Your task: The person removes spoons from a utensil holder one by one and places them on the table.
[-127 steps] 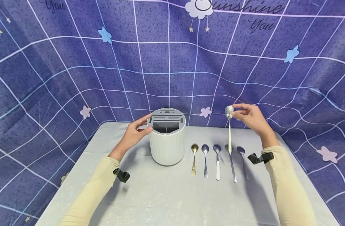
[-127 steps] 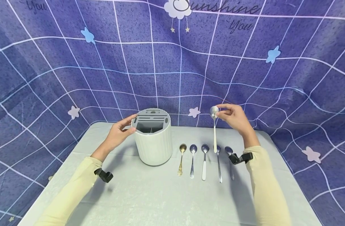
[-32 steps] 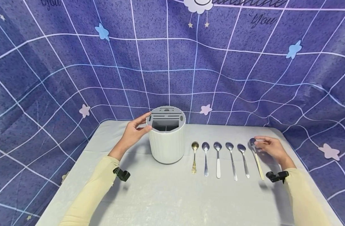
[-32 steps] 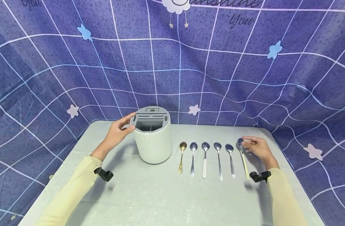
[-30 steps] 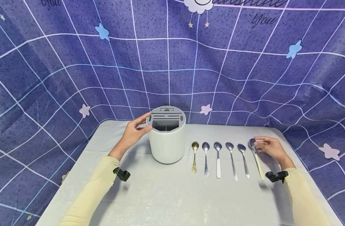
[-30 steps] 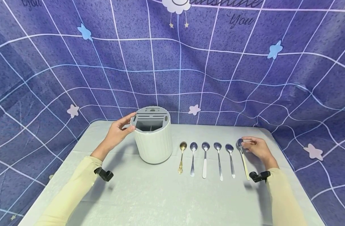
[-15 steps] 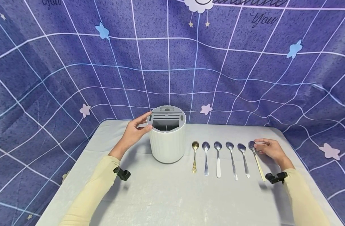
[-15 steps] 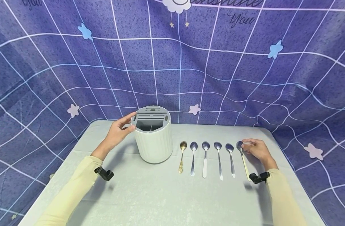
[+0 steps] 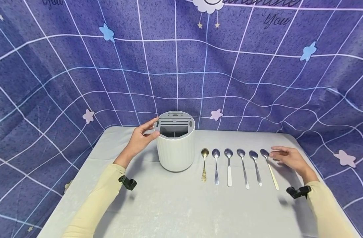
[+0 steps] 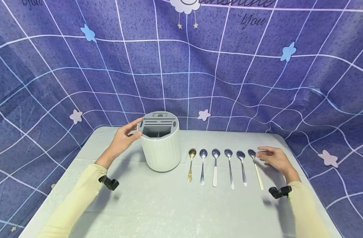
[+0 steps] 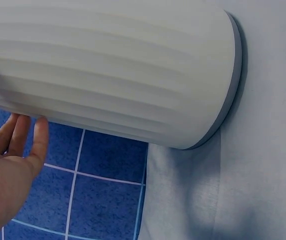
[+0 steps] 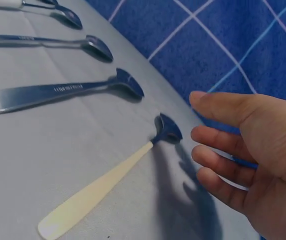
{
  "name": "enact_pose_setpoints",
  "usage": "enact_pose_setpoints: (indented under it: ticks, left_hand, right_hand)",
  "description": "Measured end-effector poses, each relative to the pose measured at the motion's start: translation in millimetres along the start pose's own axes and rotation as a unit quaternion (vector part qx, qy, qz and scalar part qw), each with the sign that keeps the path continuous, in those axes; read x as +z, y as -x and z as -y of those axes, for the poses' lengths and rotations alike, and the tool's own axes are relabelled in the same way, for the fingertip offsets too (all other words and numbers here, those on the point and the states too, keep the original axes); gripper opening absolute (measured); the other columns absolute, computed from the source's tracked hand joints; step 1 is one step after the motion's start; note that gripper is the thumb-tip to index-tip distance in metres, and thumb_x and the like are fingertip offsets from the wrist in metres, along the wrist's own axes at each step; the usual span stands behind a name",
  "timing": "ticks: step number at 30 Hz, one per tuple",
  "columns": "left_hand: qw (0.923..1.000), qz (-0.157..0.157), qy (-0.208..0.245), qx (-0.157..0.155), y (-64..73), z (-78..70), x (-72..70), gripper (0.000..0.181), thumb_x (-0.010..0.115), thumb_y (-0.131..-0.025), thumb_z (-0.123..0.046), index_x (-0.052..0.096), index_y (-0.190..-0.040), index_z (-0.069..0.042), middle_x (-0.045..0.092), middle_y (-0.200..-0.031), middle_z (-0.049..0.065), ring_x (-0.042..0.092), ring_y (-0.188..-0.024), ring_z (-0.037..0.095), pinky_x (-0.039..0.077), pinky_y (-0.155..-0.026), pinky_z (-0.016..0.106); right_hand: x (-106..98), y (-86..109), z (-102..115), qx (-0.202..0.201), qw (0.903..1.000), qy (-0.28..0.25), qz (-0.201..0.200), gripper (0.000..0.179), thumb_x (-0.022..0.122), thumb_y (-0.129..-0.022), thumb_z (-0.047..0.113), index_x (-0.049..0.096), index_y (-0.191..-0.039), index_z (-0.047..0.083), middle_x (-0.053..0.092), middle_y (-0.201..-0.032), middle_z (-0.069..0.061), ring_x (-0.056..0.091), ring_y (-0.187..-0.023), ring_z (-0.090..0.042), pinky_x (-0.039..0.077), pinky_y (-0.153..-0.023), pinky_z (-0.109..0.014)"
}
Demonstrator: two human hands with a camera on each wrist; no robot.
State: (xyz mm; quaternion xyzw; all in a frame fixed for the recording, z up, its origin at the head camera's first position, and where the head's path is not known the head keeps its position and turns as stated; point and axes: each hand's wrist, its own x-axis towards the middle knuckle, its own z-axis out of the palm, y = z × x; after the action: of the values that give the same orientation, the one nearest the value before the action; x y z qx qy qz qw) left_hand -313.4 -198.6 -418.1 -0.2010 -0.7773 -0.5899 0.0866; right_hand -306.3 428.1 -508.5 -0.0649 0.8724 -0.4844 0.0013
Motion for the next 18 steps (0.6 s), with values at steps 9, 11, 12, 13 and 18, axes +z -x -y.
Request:
enact_pose_setpoints:
  ticks: [9,11,12,13,18]
  left_hand:
    - [0.9999,-0.002,-0.003,0.016,-0.2,8.4,-3.3,0.058,0.068,-0.095,0.0,0.049,-0.15,-0.002,0.051,-0.151,0.02,0.055,-0.127,0.01,0.055,-0.094,0.022]
    - [0.9998,-0.003,-0.005,0.021,-0.4,16.2,-4.6,0.06,0.067,-0.096,0.0,0.048,-0.152,-0.005,0.049,-0.153,0.018,0.054,-0.127,0.01,0.054,-0.095,0.021]
    - [0.9997,-0.004,-0.007,0.021,0.7,17.8,-4.9,0.061,0.068,-0.096,-0.001,0.047,-0.153,-0.007,0.049,-0.154,0.016,0.054,-0.128,0.011,0.054,-0.096,0.022]
    - [0.9997,-0.004,-0.009,0.021,2.0,19.0,-5.2,0.063,0.068,-0.097,-0.002,0.045,-0.155,-0.009,0.049,-0.154,0.016,0.054,-0.129,0.014,0.054,-0.096,0.023]
    - [0.9988,0.012,-0.041,0.025,15.1,22.2,-5.7,0.072,0.062,-0.104,-0.024,0.024,-0.164,-0.018,0.039,-0.16,0.016,0.045,-0.141,0.03,0.048,-0.107,0.038]
  right_hand:
    - [12.7,7.5,34.8,-0.063,0.9966,0.045,-0.03,0.048,0.075,-0.095,0.023,0.063,-0.132,-0.006,0.075,-0.116,-0.01,0.066,-0.093,0.009,0.053,-0.08,-0.009]
    - [16.6,9.6,46.8,-0.079,0.9939,0.06,-0.047,0.045,0.075,-0.095,0.024,0.065,-0.13,-0.003,0.076,-0.115,-0.009,0.065,-0.093,0.01,0.052,-0.079,-0.008]
    - [18.6,10.5,53.8,-0.087,0.9922,0.066,-0.059,0.043,0.076,-0.095,0.024,0.067,-0.129,-0.002,0.076,-0.114,-0.006,0.064,-0.092,0.011,0.052,-0.079,-0.008]
    - [20.4,11.7,61.1,-0.097,0.9905,0.069,-0.068,0.042,0.076,-0.095,0.023,0.068,-0.128,-0.001,0.076,-0.113,-0.002,0.064,-0.092,0.011,0.052,-0.078,-0.008]
    - [33.4,18.8,100.8,-0.129,0.9823,0.075,-0.113,0.037,0.077,-0.094,0.02,0.071,-0.124,-0.001,0.074,-0.11,0.007,0.062,-0.093,0.015,0.051,-0.079,-0.005]
